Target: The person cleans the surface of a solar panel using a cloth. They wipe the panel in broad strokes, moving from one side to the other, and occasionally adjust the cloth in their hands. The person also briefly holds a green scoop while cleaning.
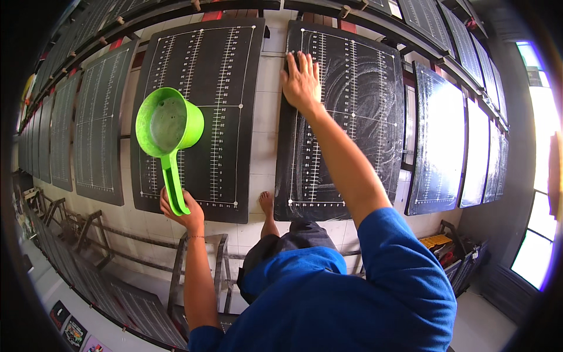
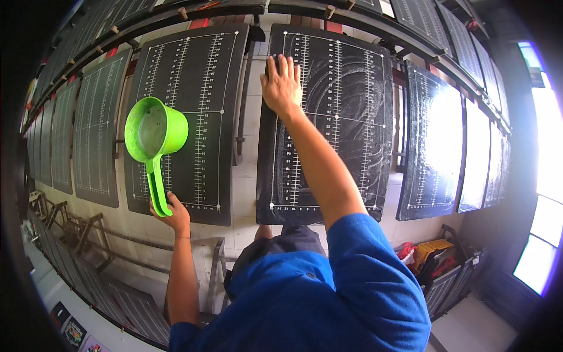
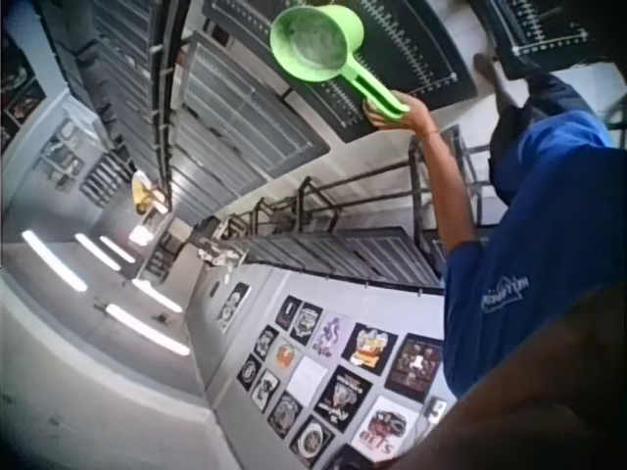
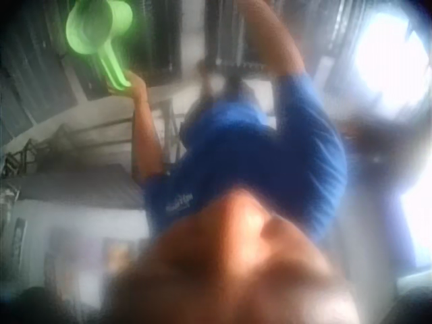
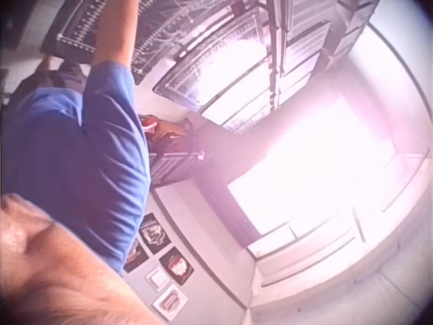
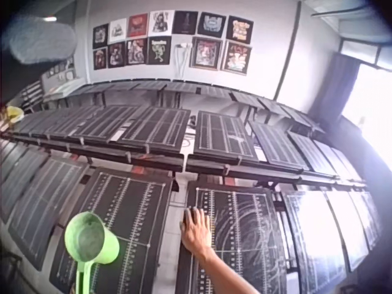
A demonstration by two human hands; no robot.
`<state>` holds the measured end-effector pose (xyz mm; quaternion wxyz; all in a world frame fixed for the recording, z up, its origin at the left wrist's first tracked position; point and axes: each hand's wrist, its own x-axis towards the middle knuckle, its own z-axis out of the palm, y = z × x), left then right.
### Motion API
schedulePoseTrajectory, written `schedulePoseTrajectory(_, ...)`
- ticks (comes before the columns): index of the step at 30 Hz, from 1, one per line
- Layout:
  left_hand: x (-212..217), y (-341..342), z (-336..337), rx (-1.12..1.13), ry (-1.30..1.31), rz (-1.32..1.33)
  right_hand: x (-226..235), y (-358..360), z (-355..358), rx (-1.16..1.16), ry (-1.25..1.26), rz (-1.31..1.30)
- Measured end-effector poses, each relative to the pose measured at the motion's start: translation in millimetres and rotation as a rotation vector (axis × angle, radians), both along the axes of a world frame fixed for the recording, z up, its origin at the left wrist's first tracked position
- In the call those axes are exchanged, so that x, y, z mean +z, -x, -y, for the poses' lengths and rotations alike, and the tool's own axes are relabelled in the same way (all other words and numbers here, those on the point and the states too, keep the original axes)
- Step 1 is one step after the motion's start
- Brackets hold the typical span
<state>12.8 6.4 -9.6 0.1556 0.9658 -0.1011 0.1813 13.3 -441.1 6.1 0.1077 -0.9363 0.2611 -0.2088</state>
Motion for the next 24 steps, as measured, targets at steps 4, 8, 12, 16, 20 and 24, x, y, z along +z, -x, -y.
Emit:
schedulePoseTrajectory(4, 3, 10, -4, 0.05, 0.009, -0.011, 22, 113, -112, 0.175, -0.123, -0.191)
schedulePoseTrajectory(8, 3, 8, 6, 0.038, 0.027, 0.003, 27, 208, -181, 0.317, -0.303, -0.448)
schedulePoseTrajectory(12, -4, 9, -3, 0.049, 0.045, -0.009, 25, 96, -108, 0.237, -0.171, -0.312)
schedulePoseTrajectory(16, -28, 9, -31, 0.105, 0.118, -0.168, -8, -56, 24, 0.035, -0.004, -0.006)
schedulePoseTrajectory(20, -5, 4, -5, 0.094, 0.181, -0.27, -24, -112, 110, -0.056, 0.007, 0.017)
schedulePoseTrajectory(24, 17, 15, 10, 0.178, 0.196, -0.358, -20, -54, 163, -0.189, 0.04, -0.111)
